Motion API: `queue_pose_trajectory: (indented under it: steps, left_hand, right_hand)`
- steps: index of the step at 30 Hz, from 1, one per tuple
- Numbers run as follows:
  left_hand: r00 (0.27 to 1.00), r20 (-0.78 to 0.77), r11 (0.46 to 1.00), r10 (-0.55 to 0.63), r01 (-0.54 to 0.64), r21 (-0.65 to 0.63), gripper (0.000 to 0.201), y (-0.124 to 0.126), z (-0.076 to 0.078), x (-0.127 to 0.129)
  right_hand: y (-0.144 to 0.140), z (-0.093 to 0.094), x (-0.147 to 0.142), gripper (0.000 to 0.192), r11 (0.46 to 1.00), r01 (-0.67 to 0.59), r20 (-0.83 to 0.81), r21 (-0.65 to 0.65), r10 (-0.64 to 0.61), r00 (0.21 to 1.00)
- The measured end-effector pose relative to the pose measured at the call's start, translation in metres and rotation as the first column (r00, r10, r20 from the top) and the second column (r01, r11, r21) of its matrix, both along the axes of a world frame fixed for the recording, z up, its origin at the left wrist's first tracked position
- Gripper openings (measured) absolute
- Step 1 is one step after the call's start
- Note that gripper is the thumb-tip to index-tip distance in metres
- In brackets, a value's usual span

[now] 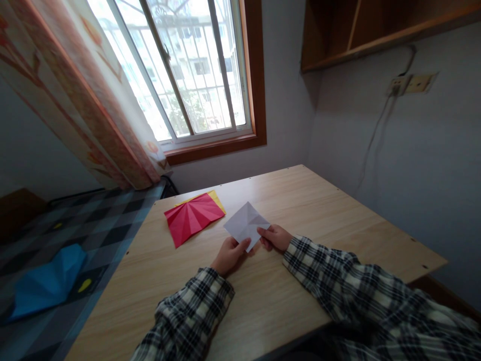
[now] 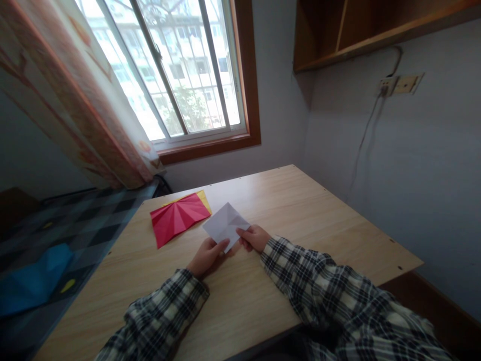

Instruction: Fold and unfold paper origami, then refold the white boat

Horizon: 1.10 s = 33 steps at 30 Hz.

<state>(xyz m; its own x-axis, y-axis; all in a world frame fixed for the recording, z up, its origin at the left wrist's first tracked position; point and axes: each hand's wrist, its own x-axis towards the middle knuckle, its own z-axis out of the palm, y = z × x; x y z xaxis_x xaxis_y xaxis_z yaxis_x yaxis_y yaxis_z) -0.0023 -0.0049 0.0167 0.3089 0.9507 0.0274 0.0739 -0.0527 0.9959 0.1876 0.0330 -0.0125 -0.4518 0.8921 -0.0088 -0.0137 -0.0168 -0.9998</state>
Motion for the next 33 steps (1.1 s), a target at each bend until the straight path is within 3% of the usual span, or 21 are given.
queue_pose_trajectory:
  steps: [6,13,17,24,29,33]
  left_hand:
    - [0.998,0.062,0.999,-0.01,0.013,-0.051,0.041,0.001,-0.005,0.0]
    - [1.0,0.029,0.999,-0.001,0.002,-0.038,0.038,0.002,-0.007,-0.002]
    - [0.999,0.045,0.999,0.016,-0.015,-0.033,0.036,0.002,-0.008,-0.003]
    - [0.949,0.278,0.987,0.149,-0.123,-0.108,0.046,0.005,-0.009,-0.001]
    - [0.931,0.286,0.972,0.228,-0.2,-0.125,0.047,0.005,-0.007,0.0]
    - [0.928,0.302,0.973,0.22,-0.186,-0.138,0.047,0.006,-0.008,0.0]
  right_hand:
    - [0.003,0.0,0.002,0.067,0.999,0.04,-0.067,0.016,-0.039,0.997]
    - [0.007,-0.008,0.003,0.063,0.993,0.116,-0.111,0.023,-0.112,0.987]
    - [0.007,-0.006,0.004,0.062,0.992,0.1,-0.065,0.08,-0.095,0.993]
    - [0.002,0.001,0.003,0.062,0.995,0.046,-0.015,0.088,-0.045,0.999]
    - [0.001,0.004,0.004,0.061,0.993,0.021,0.016,0.117,-0.023,1.0]
    - [0.002,0.004,0.004,0.056,0.993,0.007,-0.007,0.116,-0.006,1.0]
